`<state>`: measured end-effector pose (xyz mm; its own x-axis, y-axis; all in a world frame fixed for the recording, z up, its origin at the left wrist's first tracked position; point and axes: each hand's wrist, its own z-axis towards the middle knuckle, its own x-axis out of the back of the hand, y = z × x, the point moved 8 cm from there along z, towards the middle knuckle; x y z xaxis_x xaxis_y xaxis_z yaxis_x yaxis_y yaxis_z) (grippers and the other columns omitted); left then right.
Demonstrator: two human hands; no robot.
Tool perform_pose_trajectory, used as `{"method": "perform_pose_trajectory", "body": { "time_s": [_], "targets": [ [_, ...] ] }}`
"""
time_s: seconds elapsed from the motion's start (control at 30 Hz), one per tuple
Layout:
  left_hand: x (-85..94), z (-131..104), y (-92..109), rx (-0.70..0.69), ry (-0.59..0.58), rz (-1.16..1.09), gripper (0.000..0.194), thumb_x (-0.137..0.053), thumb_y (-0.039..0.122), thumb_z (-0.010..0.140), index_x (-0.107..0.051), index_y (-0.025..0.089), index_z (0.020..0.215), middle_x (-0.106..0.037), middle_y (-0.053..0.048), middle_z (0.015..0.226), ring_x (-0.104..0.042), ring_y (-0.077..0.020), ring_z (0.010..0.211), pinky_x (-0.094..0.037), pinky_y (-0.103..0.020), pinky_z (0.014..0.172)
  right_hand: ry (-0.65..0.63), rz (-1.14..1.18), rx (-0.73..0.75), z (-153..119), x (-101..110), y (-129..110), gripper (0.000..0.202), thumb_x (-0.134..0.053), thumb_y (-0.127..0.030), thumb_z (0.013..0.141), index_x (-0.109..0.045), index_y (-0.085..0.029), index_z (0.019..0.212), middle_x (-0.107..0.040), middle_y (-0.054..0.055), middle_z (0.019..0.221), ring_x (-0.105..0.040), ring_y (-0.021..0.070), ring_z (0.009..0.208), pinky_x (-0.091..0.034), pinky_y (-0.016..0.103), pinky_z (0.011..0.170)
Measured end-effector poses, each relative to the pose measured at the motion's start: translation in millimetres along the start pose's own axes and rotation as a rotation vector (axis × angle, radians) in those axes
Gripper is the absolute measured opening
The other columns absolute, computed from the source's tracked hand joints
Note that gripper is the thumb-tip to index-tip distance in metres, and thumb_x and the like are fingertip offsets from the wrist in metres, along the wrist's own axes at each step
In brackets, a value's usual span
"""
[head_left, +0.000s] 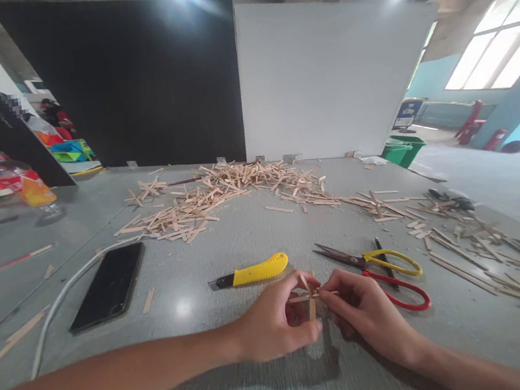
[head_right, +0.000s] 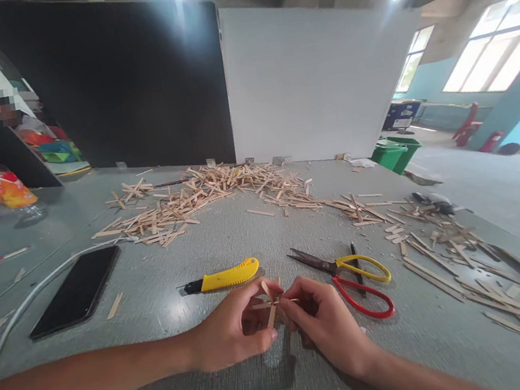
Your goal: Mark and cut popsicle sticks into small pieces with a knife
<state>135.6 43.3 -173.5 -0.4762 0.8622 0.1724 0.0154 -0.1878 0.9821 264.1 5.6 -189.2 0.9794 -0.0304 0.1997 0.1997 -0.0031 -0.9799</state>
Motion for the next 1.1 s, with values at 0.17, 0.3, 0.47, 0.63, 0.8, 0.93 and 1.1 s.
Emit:
{"method": "perform_pose_trajectory", "body": {
  "time_s": [0.17,0.3,0.47,0.63,0.8,0.93,1.1],
  "targets": [
    [0.6,-0.1,-0.6,0.015,0.008,-0.04,0.036,-0.072,0.028,0.088,-0.051,0.02,0.116,-0.047,0.004,0.083,-0.042,-0.0108,0.069,-0.037,-0.024,0.06,0.008,0.028,-0.012,-0.8,1.2,1.3,0.048,-0.066,-0.065,0.093,-0.059,-0.019,0.082,-0.055,-0.006,0.056,-0.047,0.008,0.042,-0.038,0.02,0.042],
    [-1.5,0.5,-0.8,0.003,0.0,-0.163,0.039,-0.072,0.034,0.091,-0.051,0.019,0.119,-0.056,-0.003,0.1,-0.054,-0.0127,0.08,-0.043,-0.026,0.068,0.034,0.068,-0.03,1.0,3.5,1.3,0.048,-0.067,-0.065,0.092,-0.056,-0.02,0.079,-0.054,-0.006,0.054,-0.045,0.0075,0.041,-0.035,0.019,0.04],
    [-0.8,1.0,-0.1,0.006,0.017,-0.112,0.027,-0.065,0.032,0.096,-0.053,0.018,0.116,-0.059,-0.005,0.105,-0.054,-0.0118,0.077,-0.044,-0.024,0.064,0.058,0.077,-0.001,3.3,6.3,-1.1,0.048,-0.067,-0.064,0.092,-0.056,-0.02,0.077,-0.053,-0.006,0.052,-0.043,0.0076,0.041,-0.032,0.02,0.039],
    [1.3,-0.9,-1.0,-0.004,0.068,-0.077,0.032,-0.063,0.029,0.096,-0.049,0.02,0.123,-0.06,-0.006,0.11,-0.056,-0.0114,0.075,-0.047,-0.025,0.063,0.052,0.101,0.011,3.2,6.1,0.6,0.045,-0.067,-0.061,0.094,-0.056,-0.02,0.078,-0.054,-0.005,0.055,-0.043,0.0077,0.042,-0.033,0.02,0.04],
    [15.3,-7.6,-1.3,-0.01,0.281,0.098,0.055,-0.07,0.028,0.089,-0.042,0.024,0.135,-0.053,-0.001,0.099,-0.053,-0.0127,0.073,-0.048,-0.029,0.068,0.047,0.086,-0.001,3.1,5.4,-0.6,0.046,-0.067,-0.061,0.094,-0.056,-0.02,0.078,-0.053,-0.006,0.054,-0.043,0.0075,0.04,-0.032,0.02,0.039],
    [16.6,-11.6,5.5,-0.031,0.322,0.331,0.053,-0.065,0.025,0.09,-0.043,0.023,0.138,-0.054,-0.001,0.095,-0.054,-0.0171,0.079,-0.047,-0.035,0.076,0.024,0.099,0.0,2.8,3.5,-2.1,0.045,-0.067,-0.06,0.095,-0.056,-0.019,0.079,-0.054,-0.006,0.055,-0.043,0.0066,0.042,-0.032,0.02,0.041],
    [17.5,-12.8,10.4,-0.051,0.362,0.378,0.012,-0.059,0.027,0.096,-0.053,0.02,0.103,-0.052,0.001,0.083,-0.049,-0.0155,0.073,-0.04,-0.03,0.067,0.022,0.121,0.026,0.8,4.0,-4.6,0.043,-0.067,-0.057,0.096,-0.057,-0.019,0.079,-0.053,-0.006,0.056,-0.041,0.007,0.044,-0.032,0.02,0.042]
  ]
}}
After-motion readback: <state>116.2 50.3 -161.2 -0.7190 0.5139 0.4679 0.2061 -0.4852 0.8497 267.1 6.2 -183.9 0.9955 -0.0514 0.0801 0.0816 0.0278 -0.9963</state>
